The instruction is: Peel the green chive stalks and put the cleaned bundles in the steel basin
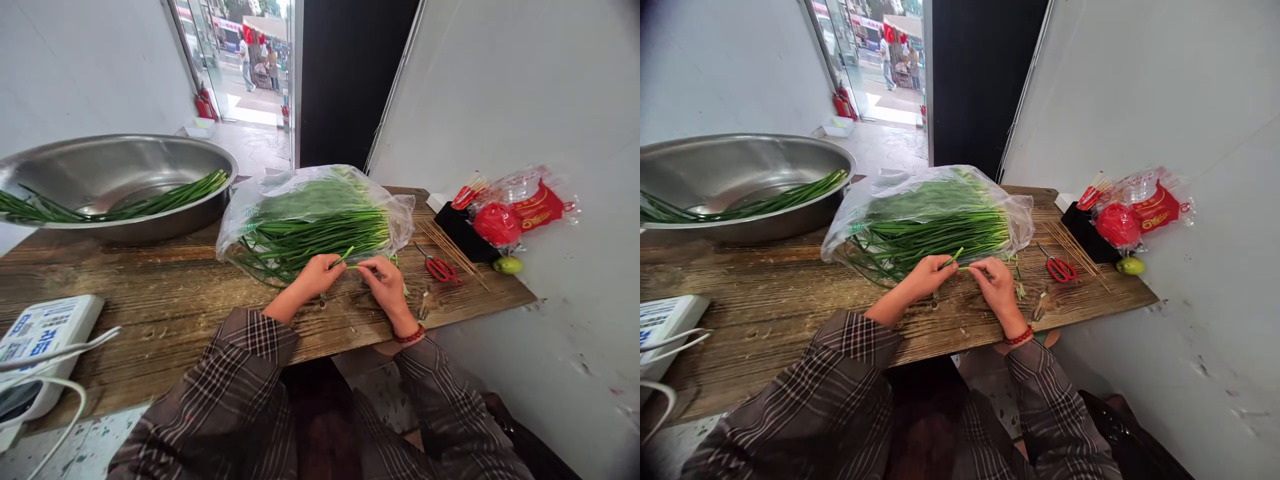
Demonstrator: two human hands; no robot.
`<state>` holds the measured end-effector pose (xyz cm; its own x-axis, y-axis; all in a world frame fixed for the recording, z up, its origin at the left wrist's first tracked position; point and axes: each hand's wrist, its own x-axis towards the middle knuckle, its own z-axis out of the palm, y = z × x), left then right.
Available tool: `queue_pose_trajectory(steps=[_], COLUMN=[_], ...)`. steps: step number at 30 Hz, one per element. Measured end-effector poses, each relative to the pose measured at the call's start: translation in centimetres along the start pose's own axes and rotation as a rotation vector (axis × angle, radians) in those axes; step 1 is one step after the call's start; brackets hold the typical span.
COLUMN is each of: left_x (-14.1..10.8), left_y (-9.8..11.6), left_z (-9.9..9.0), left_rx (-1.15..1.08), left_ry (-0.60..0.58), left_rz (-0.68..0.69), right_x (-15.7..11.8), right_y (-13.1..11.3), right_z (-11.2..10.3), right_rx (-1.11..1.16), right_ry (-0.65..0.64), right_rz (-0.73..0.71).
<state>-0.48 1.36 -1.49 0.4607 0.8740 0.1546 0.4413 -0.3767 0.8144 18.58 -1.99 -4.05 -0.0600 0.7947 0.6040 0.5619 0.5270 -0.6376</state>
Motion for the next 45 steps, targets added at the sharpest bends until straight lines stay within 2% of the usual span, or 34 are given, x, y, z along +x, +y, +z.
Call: queue_pose_trajectory(steps=[4, 8, 11, 13, 15, 20, 22, 24, 27, 33, 37, 41, 43, 45], left_x=[0.0, 0.0, 0.0, 0.0, 0.0, 0.2, 0.3, 0.3, 0.2, 0.1, 0.0, 0.0, 0.0, -0.1], left_y=[0.1, 0.1, 0.1, 0.1, 0.0, -0.7, -0.9, -1.0, -0.9, -0.2, 0.1, 0.1, 0.0, -0.2], left_z=[0.2, 0.3, 0.2, 0.0, 0.0, 0.3, 0.3, 0.2, 0.1, 0.5, 0.9, 0.9, 0.8, 0.6], left_rx=[-0.046, -0.049, -0.011, 0.008, 0.013, -0.006, -0.017, -0.030, -0.039, -0.006, 0.028, 0.076, 0.093, 0.107], left_ry=[-0.020, -0.023, 0.016, 0.042, 0.043, -0.001, -0.026, -0.047, -0.051, -0.035, -0.028, -0.007, 0.015, 0.048], left_rz=[0.012, 0.016, 0.006, 0.003, 0.010, 0.013, 0.012, 0.012, 0.026, 0.072, 0.072, 0.069, 0.064, 0.056], right_x=[0.0, 0.5, 0.7, 0.7, 0.6, 0.3, 0.1, 0.0, -0.3, -0.8, -0.6, 0.0, 0.2, 0.4], right_y=[-0.4, -0.5, -0.1, 0.2, 0.2, -0.5, -0.6, -0.6, -0.5, -0.3, -0.8, -1.1, -0.9, -0.4], right_z=[1.2, 2.4, 1.8, 0.8, -0.4, -1.6, -1.4, -1.0, -0.5, 1.0, 2.1, 2.0, 0.9, -0.6], right_rx=[0.242, 0.430, 0.505, 0.505, 0.417, -0.003, -0.079, -0.096, -0.007, 0.324, 0.557, 0.720, 0.729, 0.651], right_ry=[0.089, 0.251, 0.426, 0.481, 0.414, 0.027, -0.043, -0.051, -0.011, 0.127, 0.234, 0.330, 0.386, 0.402], right_rz=[0.253, 0.399, 0.470, 0.478, 0.396, 0.038, -0.055, -0.096, -0.021, 0.338, 0.507, 0.576, 0.568, 0.501])
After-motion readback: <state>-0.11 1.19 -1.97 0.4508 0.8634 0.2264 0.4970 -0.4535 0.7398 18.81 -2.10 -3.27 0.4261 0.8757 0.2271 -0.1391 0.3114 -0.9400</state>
